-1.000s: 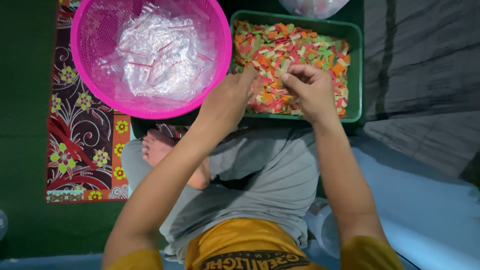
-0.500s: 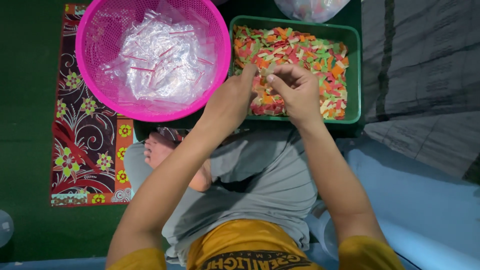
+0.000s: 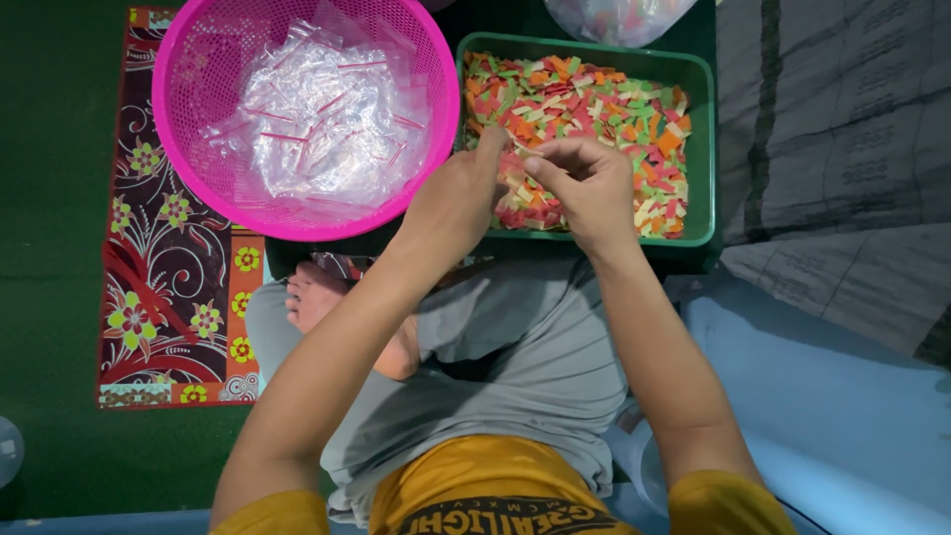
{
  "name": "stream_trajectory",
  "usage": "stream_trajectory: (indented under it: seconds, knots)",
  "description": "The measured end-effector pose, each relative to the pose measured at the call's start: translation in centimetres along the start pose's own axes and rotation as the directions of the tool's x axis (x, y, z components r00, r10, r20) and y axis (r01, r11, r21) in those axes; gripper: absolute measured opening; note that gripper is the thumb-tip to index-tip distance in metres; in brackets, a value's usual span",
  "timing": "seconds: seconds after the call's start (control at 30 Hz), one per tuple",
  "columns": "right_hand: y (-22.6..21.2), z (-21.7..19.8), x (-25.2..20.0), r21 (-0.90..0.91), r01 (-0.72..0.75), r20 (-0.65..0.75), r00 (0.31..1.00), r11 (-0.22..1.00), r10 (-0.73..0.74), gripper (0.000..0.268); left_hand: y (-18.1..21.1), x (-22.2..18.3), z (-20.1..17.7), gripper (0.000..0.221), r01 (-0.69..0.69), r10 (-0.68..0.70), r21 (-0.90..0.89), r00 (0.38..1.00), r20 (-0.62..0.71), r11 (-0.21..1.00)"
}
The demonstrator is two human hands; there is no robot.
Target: Package small colorful snacks into plastic bags
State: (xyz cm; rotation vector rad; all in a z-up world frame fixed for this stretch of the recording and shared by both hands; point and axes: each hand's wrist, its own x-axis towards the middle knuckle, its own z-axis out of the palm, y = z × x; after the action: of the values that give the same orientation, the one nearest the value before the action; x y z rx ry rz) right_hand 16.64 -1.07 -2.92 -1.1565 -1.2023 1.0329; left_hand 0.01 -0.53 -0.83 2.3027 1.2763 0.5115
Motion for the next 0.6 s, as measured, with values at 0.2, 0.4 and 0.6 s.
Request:
stream_trajectory:
  seconds: [0.2,0.4,0.6]
  knots:
    - [-0.3,0.2,-0.2,-0.037,0.021,-0.010,1.000,0.999,-0.021,0.015,-0.1,0.1,0.0,0.043,0.015,-0.015,0.001,1.000,0.011,1.000]
    - [-0.2,-0.2,-0.6,-0.116,0.043,-0.013,0.999,0.992,-0.045,0.022,-0.1,0.1,-0.1,0.042,0.034,-0.034,-0.030,0.999,0.004,0.999]
    - [1.3,-0.1,-1.3,-0.258,-0.009,0.075,0.997,0.966,0.029,0.035,-0.8,0.6,0.2,0.045,0.031,-0.037,-0.167,0.999,-0.036,0.985]
